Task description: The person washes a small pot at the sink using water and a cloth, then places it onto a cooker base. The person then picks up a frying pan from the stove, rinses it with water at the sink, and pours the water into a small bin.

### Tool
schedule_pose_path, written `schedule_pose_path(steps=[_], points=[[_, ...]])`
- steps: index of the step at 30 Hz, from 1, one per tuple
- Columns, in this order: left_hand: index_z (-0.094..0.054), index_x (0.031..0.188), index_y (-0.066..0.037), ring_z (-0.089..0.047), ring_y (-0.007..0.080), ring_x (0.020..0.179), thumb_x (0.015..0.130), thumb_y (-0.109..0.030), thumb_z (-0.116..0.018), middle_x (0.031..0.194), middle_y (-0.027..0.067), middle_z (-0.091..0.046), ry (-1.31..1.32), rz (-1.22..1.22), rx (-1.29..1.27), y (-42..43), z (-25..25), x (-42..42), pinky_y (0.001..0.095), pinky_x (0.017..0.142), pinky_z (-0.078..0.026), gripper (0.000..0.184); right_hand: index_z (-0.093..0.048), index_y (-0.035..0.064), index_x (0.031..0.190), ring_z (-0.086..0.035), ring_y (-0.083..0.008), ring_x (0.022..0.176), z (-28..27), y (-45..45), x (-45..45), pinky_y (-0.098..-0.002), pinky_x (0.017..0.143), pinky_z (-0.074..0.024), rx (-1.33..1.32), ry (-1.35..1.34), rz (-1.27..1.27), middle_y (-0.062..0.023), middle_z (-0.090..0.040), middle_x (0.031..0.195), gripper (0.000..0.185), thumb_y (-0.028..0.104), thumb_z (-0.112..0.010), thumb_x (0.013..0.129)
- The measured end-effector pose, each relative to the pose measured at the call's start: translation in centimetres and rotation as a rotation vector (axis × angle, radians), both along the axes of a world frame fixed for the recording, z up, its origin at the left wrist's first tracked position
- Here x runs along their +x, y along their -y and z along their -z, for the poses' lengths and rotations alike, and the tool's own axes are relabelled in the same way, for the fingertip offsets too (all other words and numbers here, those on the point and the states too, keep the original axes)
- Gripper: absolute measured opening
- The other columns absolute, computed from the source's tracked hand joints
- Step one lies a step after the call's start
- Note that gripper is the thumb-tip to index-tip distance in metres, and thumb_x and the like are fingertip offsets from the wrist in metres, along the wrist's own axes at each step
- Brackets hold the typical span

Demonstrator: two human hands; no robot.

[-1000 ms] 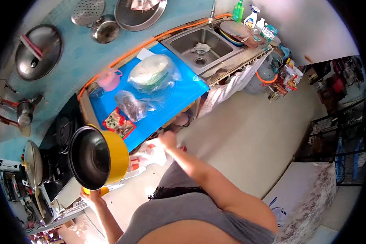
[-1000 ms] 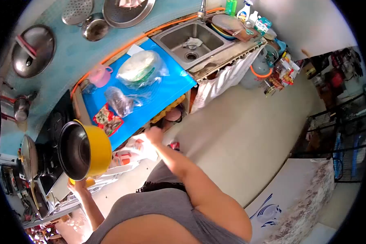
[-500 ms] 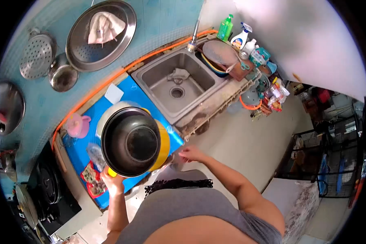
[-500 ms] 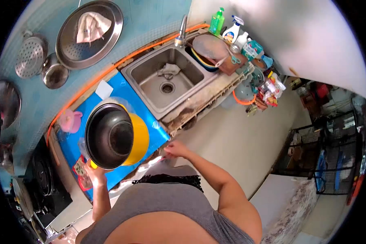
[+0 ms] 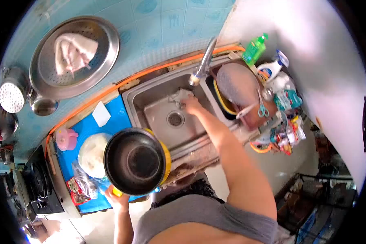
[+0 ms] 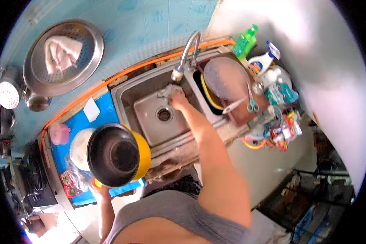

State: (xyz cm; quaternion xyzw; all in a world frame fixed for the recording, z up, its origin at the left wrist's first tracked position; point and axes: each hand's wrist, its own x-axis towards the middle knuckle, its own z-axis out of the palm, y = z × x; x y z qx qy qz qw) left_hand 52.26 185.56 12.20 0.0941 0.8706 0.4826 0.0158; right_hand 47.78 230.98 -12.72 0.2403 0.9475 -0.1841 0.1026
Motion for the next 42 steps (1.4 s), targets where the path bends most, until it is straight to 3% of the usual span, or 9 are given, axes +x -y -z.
schedule_pose_path(steps=[3, 7, 14, 16, 23, 27, 29, 33, 42], points=[[-0.057, 0.069, 0.000, -0.047, 0.0098, 0.059, 0.055, -0.013, -0.072, 0.062, 0.0037, -0.055, 0.096, -0.274, 0.126, -5.1, 0.5, 2.8, 0.0270, 0.056, -0.042, 0.024, -0.052, 0.0251, 0.123, -0.018, -0.0407, 0.132, -1.3, -0.9, -1.7, -0.0489, 0.105, -0.0237, -0.064, 0.305, -0.061, -0.0105, -0.007, 0.149, 0.042, 0.022, -0.055, 0.081], [-0.057, 0.069, 0.001, -0.047, 0.0103, 0.060, 0.054, -0.011, -0.072, 0.064, 0.0033, -0.056, 0.166, -0.399, 0.101, -9.8, 0.5, 4.1, 0.0274, 0.058, -0.042, 0.024, -0.065, 0.0000, 0.091, -0.060, -0.0346, 0.094, 6.9, -2.7, -3.8, -0.0411, 0.082, -0.0469, -0.192, -0.118, 0.159, -0.0236, -0.061, 0.096, 0.024, 0.012, -0.056, 0.073], [-0.057, 0.068, 0.003, -0.047, 0.0092, 0.059, 0.061, -0.010, -0.069, 0.062, 0.0030, -0.056, 0.303, -0.315, 0.067, -13.8, 3.4, 1.4, 0.0276, 0.055, -0.042, 0.019, -0.063, 0.0012, 0.080, -0.062, -0.0183, 0.066, -14.1, -5.1, 6.2, -0.0297, 0.061, -0.0478, -0.686, -0.953, 0.661, -0.0081, -0.063, 0.071, 0.012, 0.007, -0.065, 0.070], [-0.057, 0.068, 0.003, -0.047, 0.0090, 0.058, 0.062, -0.009, -0.066, 0.060, 0.0033, -0.056, 0.274, -0.251, 0.071, -16.2, 3.2, -0.1, 0.0272, 0.054, -0.041, 0.017, -0.056, 0.0064, 0.086, -0.059, -0.0154, 0.068, -18.3, -9.2, 9.6, -0.0266, 0.057, -0.0499, -1.332, -1.174, 0.694, -0.0051, -0.059, 0.077, 0.017, 0.000, -0.063, 0.072], [-0.061, 0.075, 0.002, -0.059, 0.0221, 0.057, 0.062, -0.011, -0.062, 0.063, 0.0157, -0.061, 0.143, -0.023, -0.034, -20.9, 9.3, -3.1, 0.0347, 0.057, -0.046, 0.019, -0.054, 0.0073, 0.084, -0.060, -0.0140, 0.067, -28.8, -18.3, 14.7, -0.0247, 0.051, -0.0476, -1.014, -1.110, 0.734, -0.0039, -0.058, 0.077, 0.014, 0.000, -0.060, 0.074], [-0.063, 0.075, 0.000, -0.063, 0.0312, 0.065, 0.060, -0.017, -0.064, 0.066, 0.0195, -0.062, 0.163, 0.008, -0.088, -25.4, 8.6, -3.8, 0.0374, 0.062, -0.049, 0.023, -0.063, 0.0034, 0.082, -0.059, -0.0350, 0.083, -23.9, -21.1, 13.5, -0.0356, 0.071, -0.0472, 0.137, -0.397, 0.121, -0.0176, -0.061, 0.090, 0.013, 0.007, -0.061, 0.070], [-0.064, 0.076, 0.000, -0.062, 0.0350, 0.067, 0.058, -0.022, -0.065, 0.068, 0.0211, -0.062, 0.093, 0.032, -0.221, -26.9, 10.0, -4.5, 0.0395, 0.063, -0.050, 0.029, -0.063, 0.0043, 0.099, -0.060, -0.0203, 0.088, -20.0, -20.9, 10.2, -0.0331, 0.076, -0.0466, 0.308, -0.692, -0.050, -0.0131, -0.063, 0.097, 0.026, 0.008, -0.063, 0.073], [-0.065, 0.077, -0.002, -0.061, 0.0367, 0.067, 0.058, -0.029, -0.066, 0.067, 0.0218, -0.060, 0.031, 0.103, -0.326, -28.7, 10.1, -4.9, 0.0411, 0.065, -0.050, 0.034, -0.040, -0.0048, 0.125, -0.051, -0.0334, 0.111, -15.7, -17.0, 2.4, -0.0340, 0.094, -0.0396, -0.668, -0.428, 0.124, -0.0248, -0.052, 0.117, 0.051, 0.014, -0.056, 0.081], [-0.067, 0.089, -0.003, -0.063, 0.0348, 0.074, 0.059, -0.035, -0.068, 0.074, 0.0213, -0.063, 0.085, 0.079, -0.332, -29.5, 9.3, -4.8, 0.0402, 0.070, -0.050, 0.044, -0.020, -0.0094, 0.133, -0.029, -0.0385, 0.127, -12.2, -13.0, -3.0, -0.0359, 0.105, -0.0265, -0.228, -0.281, -0.039, -0.0309, -0.028, 0.135, 0.079, 0.029, -0.059, 0.076]])
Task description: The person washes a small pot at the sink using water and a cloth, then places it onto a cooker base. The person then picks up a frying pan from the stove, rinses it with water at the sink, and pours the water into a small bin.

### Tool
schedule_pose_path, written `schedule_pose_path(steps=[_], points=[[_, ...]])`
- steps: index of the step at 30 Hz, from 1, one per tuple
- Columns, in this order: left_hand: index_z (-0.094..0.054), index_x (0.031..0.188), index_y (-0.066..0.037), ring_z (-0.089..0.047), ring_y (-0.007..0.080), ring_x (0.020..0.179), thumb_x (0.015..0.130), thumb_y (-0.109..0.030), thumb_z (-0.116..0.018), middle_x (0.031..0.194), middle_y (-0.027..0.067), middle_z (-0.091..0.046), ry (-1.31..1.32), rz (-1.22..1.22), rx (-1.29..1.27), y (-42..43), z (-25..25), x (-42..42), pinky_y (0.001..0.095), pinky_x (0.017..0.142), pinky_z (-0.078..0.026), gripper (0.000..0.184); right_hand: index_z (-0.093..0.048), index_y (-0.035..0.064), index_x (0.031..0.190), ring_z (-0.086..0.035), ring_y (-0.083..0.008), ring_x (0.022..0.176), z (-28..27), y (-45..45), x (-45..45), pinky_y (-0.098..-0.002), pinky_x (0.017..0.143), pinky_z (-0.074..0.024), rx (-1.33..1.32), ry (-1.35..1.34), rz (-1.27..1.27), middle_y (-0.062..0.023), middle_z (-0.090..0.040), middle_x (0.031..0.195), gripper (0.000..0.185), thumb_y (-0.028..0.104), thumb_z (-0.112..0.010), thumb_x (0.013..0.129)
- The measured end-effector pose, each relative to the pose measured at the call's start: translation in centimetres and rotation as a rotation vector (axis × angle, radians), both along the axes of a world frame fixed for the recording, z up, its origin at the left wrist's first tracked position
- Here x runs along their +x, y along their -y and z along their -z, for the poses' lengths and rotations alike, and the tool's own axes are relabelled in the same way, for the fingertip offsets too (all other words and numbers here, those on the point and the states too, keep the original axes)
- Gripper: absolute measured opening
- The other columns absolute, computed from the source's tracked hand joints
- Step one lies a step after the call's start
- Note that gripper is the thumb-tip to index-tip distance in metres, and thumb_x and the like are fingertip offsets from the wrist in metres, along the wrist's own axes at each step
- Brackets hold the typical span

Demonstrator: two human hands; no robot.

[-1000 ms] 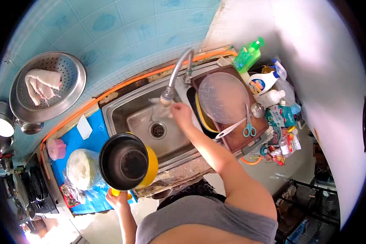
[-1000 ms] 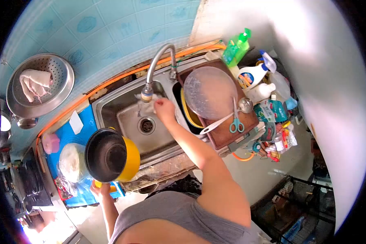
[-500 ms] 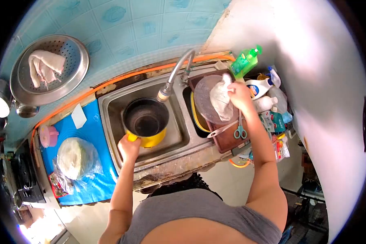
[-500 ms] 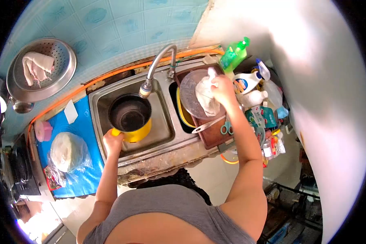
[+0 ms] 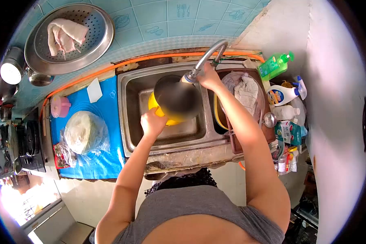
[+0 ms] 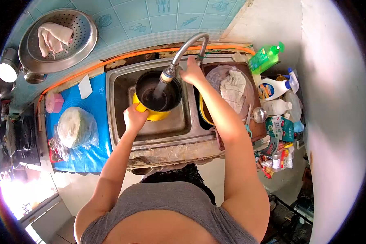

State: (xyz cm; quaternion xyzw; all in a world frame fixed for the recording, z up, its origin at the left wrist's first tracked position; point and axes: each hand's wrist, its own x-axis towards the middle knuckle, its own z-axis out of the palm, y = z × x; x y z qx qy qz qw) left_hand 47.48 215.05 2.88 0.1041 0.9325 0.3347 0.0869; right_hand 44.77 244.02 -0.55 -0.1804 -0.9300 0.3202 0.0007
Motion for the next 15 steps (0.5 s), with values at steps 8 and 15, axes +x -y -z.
schedule_pose_path(steps=[8, 15], points=[[-0.067, 0.094, -0.004, -0.063, 0.0352, 0.075, 0.064, -0.046, -0.066, 0.076, 0.0219, -0.063, 0.002, 0.043, -0.093, 1.1, 2.0, -0.4, 0.0404, 0.072, -0.050, 0.052, -0.045, -0.0019, 0.115, -0.057, -0.0117, 0.085, -7.6, 7.6, 3.8, -0.0280, 0.078, -0.0454, -0.899, -0.374, 0.010, -0.0077, -0.061, 0.095, 0.054, 0.010, -0.074, 0.071], [-0.065, 0.078, -0.001, -0.062, 0.0353, 0.071, 0.058, -0.022, -0.065, 0.069, 0.0209, -0.062, -0.026, -0.058, 0.073, 0.9, 2.3, -0.3, 0.0391, 0.066, -0.049, 0.029, -0.062, 0.0035, 0.081, -0.063, -0.0153, 0.069, -10.4, 6.5, 4.8, -0.0281, 0.066, -0.0481, -0.397, -0.124, -0.044, -0.0064, -0.065, 0.073, 0.020, 0.016, -0.071, 0.069]])
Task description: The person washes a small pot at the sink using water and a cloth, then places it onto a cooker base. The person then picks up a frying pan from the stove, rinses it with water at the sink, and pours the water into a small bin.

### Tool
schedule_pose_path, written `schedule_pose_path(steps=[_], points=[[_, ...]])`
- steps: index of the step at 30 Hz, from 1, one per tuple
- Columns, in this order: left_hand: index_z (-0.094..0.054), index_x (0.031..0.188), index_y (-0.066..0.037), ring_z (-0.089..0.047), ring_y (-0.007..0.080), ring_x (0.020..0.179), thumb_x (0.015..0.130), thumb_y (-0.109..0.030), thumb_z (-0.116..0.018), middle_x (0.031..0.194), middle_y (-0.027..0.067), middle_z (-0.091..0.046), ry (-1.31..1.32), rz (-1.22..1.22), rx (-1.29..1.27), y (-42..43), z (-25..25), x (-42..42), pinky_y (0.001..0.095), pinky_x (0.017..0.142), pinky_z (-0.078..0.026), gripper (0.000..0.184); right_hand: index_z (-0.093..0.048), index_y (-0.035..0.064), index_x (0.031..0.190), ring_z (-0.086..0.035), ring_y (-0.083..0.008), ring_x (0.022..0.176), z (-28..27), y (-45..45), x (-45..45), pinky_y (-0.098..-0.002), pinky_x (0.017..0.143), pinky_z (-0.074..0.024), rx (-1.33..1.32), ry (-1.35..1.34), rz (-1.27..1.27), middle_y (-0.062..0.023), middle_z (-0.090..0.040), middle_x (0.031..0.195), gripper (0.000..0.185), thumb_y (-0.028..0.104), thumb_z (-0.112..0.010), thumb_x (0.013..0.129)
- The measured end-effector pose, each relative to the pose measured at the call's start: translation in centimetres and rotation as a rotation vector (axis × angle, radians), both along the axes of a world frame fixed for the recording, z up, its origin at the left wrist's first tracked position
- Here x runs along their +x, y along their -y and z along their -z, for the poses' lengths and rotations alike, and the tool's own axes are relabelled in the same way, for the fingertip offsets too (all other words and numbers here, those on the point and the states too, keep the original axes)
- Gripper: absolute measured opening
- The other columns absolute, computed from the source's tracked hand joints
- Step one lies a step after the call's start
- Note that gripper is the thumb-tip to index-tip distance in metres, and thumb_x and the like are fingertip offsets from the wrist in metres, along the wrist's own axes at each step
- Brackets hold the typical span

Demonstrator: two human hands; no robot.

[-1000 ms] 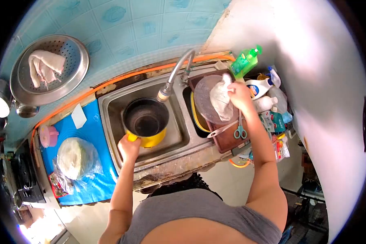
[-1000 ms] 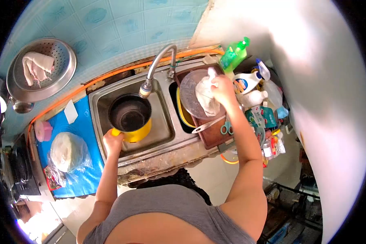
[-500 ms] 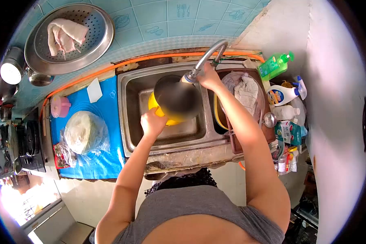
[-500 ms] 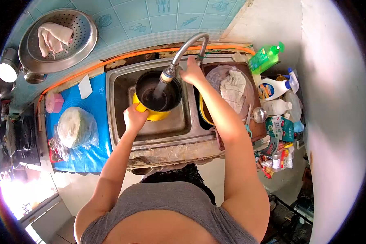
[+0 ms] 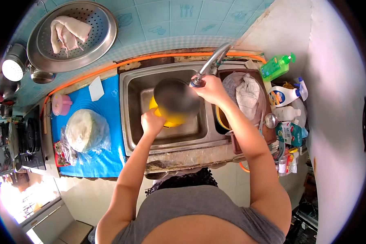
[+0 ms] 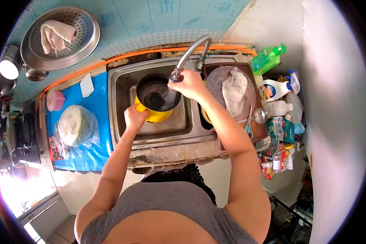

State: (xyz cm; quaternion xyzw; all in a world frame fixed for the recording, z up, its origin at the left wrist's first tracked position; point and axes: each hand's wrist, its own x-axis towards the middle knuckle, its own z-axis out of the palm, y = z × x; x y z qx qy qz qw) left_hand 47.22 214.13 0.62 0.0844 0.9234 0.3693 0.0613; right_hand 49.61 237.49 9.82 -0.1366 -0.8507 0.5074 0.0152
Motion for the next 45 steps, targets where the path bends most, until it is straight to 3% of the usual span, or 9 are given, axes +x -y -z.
schedule_pose_path(steps=[4, 10, 16, 26, 31, 36, 38, 40, 45], points=[[-0.065, 0.079, -0.001, -0.063, 0.0323, 0.069, 0.059, -0.019, -0.065, 0.068, 0.0197, -0.062, 0.072, 0.029, 0.069, -0.1, -0.4, -0.4, 0.0377, 0.065, -0.049, 0.028, -0.062, 0.0020, 0.087, -0.064, -0.0248, 0.069, 3.2, -0.4, -2.1, -0.0326, 0.062, -0.0487, 0.231, -0.313, 0.050, -0.0123, -0.064, 0.072, 0.024, 0.015, -0.071, 0.068], [-0.066, 0.080, -0.002, -0.064, 0.0310, 0.068, 0.059, -0.019, -0.065, 0.068, 0.0187, -0.062, 0.082, 0.083, 0.040, -0.7, 0.0, -1.0, 0.0371, 0.064, -0.049, 0.028, -0.057, -0.0009, 0.095, -0.058, -0.0067, 0.076, 4.0, 1.4, -2.4, -0.0224, 0.068, -0.0465, -0.609, -0.227, -0.045, -0.0015, -0.061, 0.079, 0.023, 0.001, -0.067, 0.074], [-0.064, 0.079, 0.000, -0.060, 0.0397, 0.075, 0.069, -0.037, -0.064, 0.075, 0.0242, -0.060, 0.109, 0.146, 0.072, -0.7, -0.4, -1.3, 0.0435, 0.066, -0.048, 0.038, -0.059, -0.0007, 0.101, -0.057, -0.0068, 0.074, 2.4, -0.7, -1.7, -0.0236, 0.069, -0.0462, 0.068, -0.061, -0.031, -0.0013, -0.063, 0.083, 0.030, 0.012, -0.067, 0.076], [-0.065, 0.078, -0.003, -0.060, 0.0377, 0.070, 0.058, -0.026, -0.067, 0.069, 0.0212, -0.060, 0.030, 0.211, -0.082, -1.7, 0.7, 0.5, 0.0416, 0.065, -0.050, 0.031, -0.061, -0.0028, 0.089, -0.055, -0.0391, 0.097, 23.3, 6.6, -7.8, -0.0417, 0.081, -0.0442, 0.061, 0.069, 0.242, -0.0266, -0.060, 0.094, 0.024, 0.016, -0.049, 0.079], [-0.066, 0.081, -0.005, -0.060, 0.0373, 0.070, 0.064, -0.038, -0.069, 0.072, 0.0210, -0.061, -0.020, 0.187, -0.028, 0.8, 1.5, -1.3, 0.0436, 0.065, -0.049, 0.037, -0.056, 0.0055, 0.097, -0.054, -0.0146, 0.081, 8.9, 6.4, -2.1, -0.0277, 0.071, -0.0459, -0.295, 0.070, -0.533, -0.0026, -0.056, 0.089, 0.015, 0.016, -0.052, 0.087], [-0.063, 0.075, 0.001, -0.061, 0.0319, 0.063, 0.062, -0.026, -0.071, 0.066, 0.0197, -0.060, 0.070, 0.260, 0.081, 1.5, 0.7, -1.2, 0.0375, 0.060, -0.047, 0.031, -0.061, 0.0066, 0.092, -0.056, -0.0216, 0.087, 7.4, 3.4, -2.2, -0.0331, 0.078, -0.0446, 0.109, 0.325, -0.615, -0.0054, -0.061, 0.093, 0.019, 0.020, -0.055, 0.080], [-0.064, 0.081, -0.001, -0.060, 0.0366, 0.070, 0.063, -0.035, -0.070, 0.073, 0.0222, -0.061, 0.237, 0.267, 0.185, 1.4, -0.3, -1.9, 0.0393, 0.063, -0.047, 0.039, -0.058, 0.0080, 0.092, -0.051, -0.0206, 0.096, 9.9, 2.6, -4.4, -0.0348, 0.083, -0.0413, 0.875, -0.240, -1.057, -0.0038, -0.057, 0.097, 0.022, 0.023, -0.053, 0.076], [-0.064, 0.080, 0.000, -0.061, 0.0348, 0.069, 0.063, -0.033, -0.070, 0.073, 0.0221, -0.061, 0.294, 0.345, 0.167, 1.6, 0.8, -3.2, 0.0386, 0.063, -0.047, 0.037, -0.058, 0.0071, 0.092, -0.049, -0.0223, 0.105, 9.3, 2.7, -6.5, -0.0362, 0.082, -0.0431, 0.839, -0.799, -1.125, -0.0056, -0.056, 0.102, 0.022, 0.024, -0.051, 0.079], [-0.061, 0.074, 0.005, -0.052, 0.0124, 0.055, 0.060, -0.014, -0.069, 0.057, 0.0144, -0.055, 0.283, 0.513, 0.169, 1.2, 1.0, -3.6, 0.0317, 0.056, -0.044, 0.024, -0.055, 0.0030, 0.098, -0.055, -0.0264, 0.093, 9.5, 3.5, -8.6, -0.0378, 0.073, -0.0452, 0.590, -0.140, -0.947, -0.0117, -0.053, 0.101, 0.032, 0.030, -0.055, 0.079]])
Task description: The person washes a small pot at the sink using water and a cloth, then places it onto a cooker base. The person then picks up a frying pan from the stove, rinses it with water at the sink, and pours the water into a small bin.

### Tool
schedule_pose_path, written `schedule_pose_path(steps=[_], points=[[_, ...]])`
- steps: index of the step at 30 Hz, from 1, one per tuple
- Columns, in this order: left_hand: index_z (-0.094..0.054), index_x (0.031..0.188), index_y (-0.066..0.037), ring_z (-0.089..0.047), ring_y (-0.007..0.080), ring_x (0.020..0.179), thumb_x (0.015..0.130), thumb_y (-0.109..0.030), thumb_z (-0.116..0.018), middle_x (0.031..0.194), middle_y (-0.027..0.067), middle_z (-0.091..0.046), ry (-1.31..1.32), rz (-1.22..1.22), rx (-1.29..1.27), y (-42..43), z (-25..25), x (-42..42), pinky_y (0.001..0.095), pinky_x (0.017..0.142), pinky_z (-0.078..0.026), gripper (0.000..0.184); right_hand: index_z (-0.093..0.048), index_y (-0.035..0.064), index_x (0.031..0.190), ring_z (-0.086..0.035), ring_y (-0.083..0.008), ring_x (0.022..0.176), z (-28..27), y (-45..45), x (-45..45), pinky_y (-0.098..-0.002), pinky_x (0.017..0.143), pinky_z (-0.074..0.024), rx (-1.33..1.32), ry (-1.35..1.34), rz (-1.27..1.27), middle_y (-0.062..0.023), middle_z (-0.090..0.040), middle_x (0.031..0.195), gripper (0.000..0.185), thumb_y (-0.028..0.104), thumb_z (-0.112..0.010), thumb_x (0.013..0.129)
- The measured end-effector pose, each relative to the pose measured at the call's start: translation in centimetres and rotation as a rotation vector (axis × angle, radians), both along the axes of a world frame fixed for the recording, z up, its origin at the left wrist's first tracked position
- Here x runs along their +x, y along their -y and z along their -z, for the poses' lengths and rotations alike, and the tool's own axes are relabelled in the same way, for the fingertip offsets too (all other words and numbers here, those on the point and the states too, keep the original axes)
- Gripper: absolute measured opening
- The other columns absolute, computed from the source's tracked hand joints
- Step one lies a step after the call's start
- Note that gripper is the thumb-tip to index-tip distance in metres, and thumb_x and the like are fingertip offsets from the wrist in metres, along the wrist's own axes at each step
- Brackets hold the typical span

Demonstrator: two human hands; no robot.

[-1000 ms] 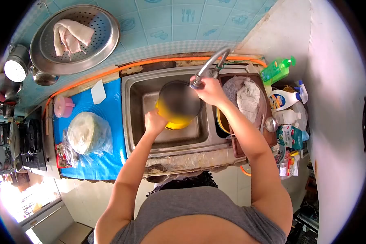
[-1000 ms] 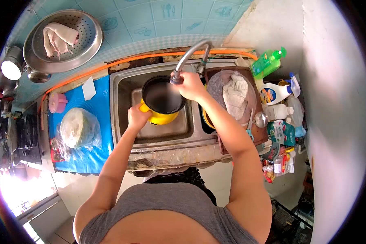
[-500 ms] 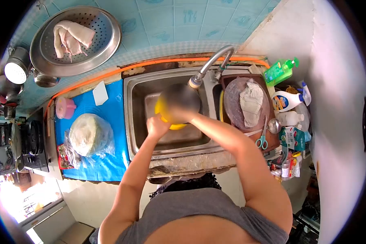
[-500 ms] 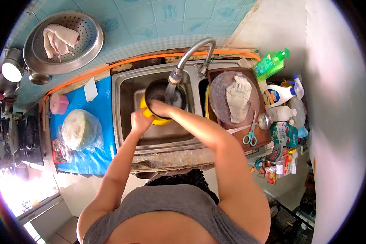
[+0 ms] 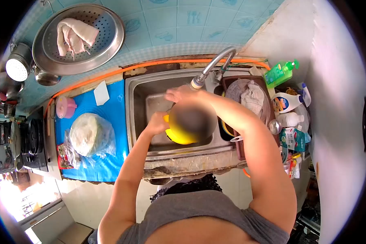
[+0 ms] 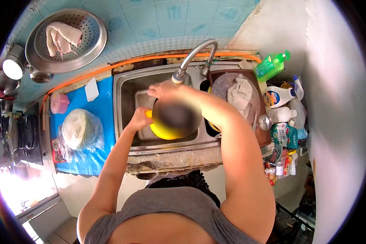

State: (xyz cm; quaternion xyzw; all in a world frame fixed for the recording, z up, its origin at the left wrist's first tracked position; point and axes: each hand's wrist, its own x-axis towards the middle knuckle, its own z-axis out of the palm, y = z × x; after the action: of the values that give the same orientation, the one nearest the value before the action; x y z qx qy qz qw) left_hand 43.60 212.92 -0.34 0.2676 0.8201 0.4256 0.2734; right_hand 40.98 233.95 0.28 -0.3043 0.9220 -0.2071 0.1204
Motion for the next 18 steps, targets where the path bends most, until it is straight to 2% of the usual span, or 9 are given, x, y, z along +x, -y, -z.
schedule_pose_path(steps=[3, 5, 9, 10, 11, 13, 15, 17, 18], points=[[-0.062, 0.074, 0.005, -0.055, 0.0143, 0.056, 0.060, -0.013, -0.067, 0.059, 0.0161, -0.056, 0.043, -0.058, 0.053, 0.0, -3.5, 0.5, 0.0320, 0.057, -0.045, 0.024, -0.056, 0.0036, 0.099, -0.060, -0.0269, 0.082, 3.9, -3.4, 1.2, -0.0365, 0.065, -0.0479, -0.016, -0.003, 0.166, -0.0134, -0.058, 0.099, 0.033, 0.031, -0.058, 0.080], [-0.062, 0.075, 0.004, -0.059, 0.0194, 0.058, 0.060, -0.015, -0.069, 0.061, 0.0180, -0.058, -0.055, -0.099, 0.015, 0.6, -3.3, 0.0, 0.0323, 0.058, -0.046, 0.025, -0.057, 0.0041, 0.104, -0.061, -0.0247, 0.086, 1.9, -3.8, 3.1, -0.0348, 0.067, -0.0488, -0.992, 0.963, 0.941, -0.0141, -0.062, 0.100, 0.034, 0.031, -0.057, 0.083], [-0.065, 0.078, 0.003, -0.063, 0.0308, 0.064, 0.061, -0.021, -0.071, 0.067, 0.0216, -0.060, -0.275, -0.206, -0.033, 0.7, -1.5, -0.4, 0.0335, 0.060, -0.048, 0.030, -0.048, 0.0041, 0.123, -0.048, -0.0148, 0.110, 5.1, -5.9, 4.6, -0.0304, 0.092, -0.0389, -0.227, 0.527, 0.528, -0.0096, -0.055, 0.116, 0.045, 0.023, -0.060, 0.084], [-0.067, 0.092, -0.004, -0.061, 0.0363, 0.072, 0.063, -0.030, -0.069, 0.075, 0.0223, -0.061, -0.308, -0.226, -0.074, 0.7, -0.9, -0.4, 0.0389, 0.067, -0.050, 0.039, -0.044, 0.0032, 0.125, -0.047, -0.0184, 0.112, 14.1, -6.8, 4.9, -0.0320, 0.094, -0.0383, -0.546, 0.281, 0.488, -0.0122, -0.051, 0.120, 0.049, 0.027, -0.058, 0.085], [-0.067, 0.093, -0.004, -0.061, 0.0368, 0.072, 0.064, -0.030, -0.069, 0.075, 0.0221, -0.061, -0.321, -0.267, -0.085, 0.4, -0.4, -0.2, 0.0395, 0.068, -0.049, 0.039, -0.045, 0.0026, 0.121, -0.047, -0.0219, 0.112, 9.8, -5.8, 6.8, -0.0336, 0.093, -0.0389, -0.729, 0.393, 0.497, -0.0130, -0.050, 0.120, 0.044, 0.029, -0.053, 0.086], [-0.067, 0.094, -0.005, -0.061, 0.0379, 0.073, 0.066, -0.032, -0.067, 0.076, 0.0218, -0.062, -0.341, -0.351, -0.116, -0.1, 0.2, 0.5, 0.0405, 0.069, -0.049, 0.038, -0.048, 0.0023, 0.114, -0.051, -0.0261, 0.104, 5.8, -3.1, 8.5, -0.0345, 0.088, -0.0416, -0.371, -0.266, 0.513, -0.0138, -0.053, 0.112, 0.037, 0.026, -0.052, 0.086], [-0.067, 0.088, -0.005, -0.060, 0.0394, 0.073, 0.072, -0.034, -0.061, 0.075, 0.0220, -0.062, -0.321, -0.350, -0.157, -0.6, 0.0, 1.3, 0.0435, 0.069, -0.048, 0.034, -0.052, 0.0028, 0.104, -0.055, -0.0226, 0.093, 1.0, -0.9, 8.9, -0.0321, 0.080, -0.0453, -0.262, -0.334, 0.644, -0.0097, -0.057, 0.098, 0.029, 0.025, -0.053, 0.086], [-0.067, 0.085, -0.005, -0.060, 0.0398, 0.073, 0.074, -0.034, -0.058, 0.076, 0.0220, -0.061, -0.318, -0.335, -0.223, -1.1, 0.9, 1.8, 0.0449, 0.069, -0.048, 0.032, -0.054, 0.0053, 0.099, -0.056, -0.0155, 0.086, 5.3, 0.7, 8.1, -0.0290, 0.074, -0.0465, -1.228, 0.017, 0.682, -0.0053, -0.058, 0.092, 0.026, 0.029, -0.056, 0.087], [-0.066, 0.083, -0.004, -0.060, 0.0401, 0.074, 0.075, -0.034, -0.057, 0.076, 0.0220, -0.061, -0.310, -0.341, -0.196, -1.4, 0.8, 2.3, 0.0455, 0.068, -0.048, 0.032, -0.055, 0.0052, 0.098, -0.056, -0.0147, 0.084, 5.1, 1.0, 8.1, -0.0284, 0.073, -0.0465, -1.299, 0.081, 0.658, -0.0050, -0.058, 0.091, 0.025, 0.027, -0.056, 0.087]])
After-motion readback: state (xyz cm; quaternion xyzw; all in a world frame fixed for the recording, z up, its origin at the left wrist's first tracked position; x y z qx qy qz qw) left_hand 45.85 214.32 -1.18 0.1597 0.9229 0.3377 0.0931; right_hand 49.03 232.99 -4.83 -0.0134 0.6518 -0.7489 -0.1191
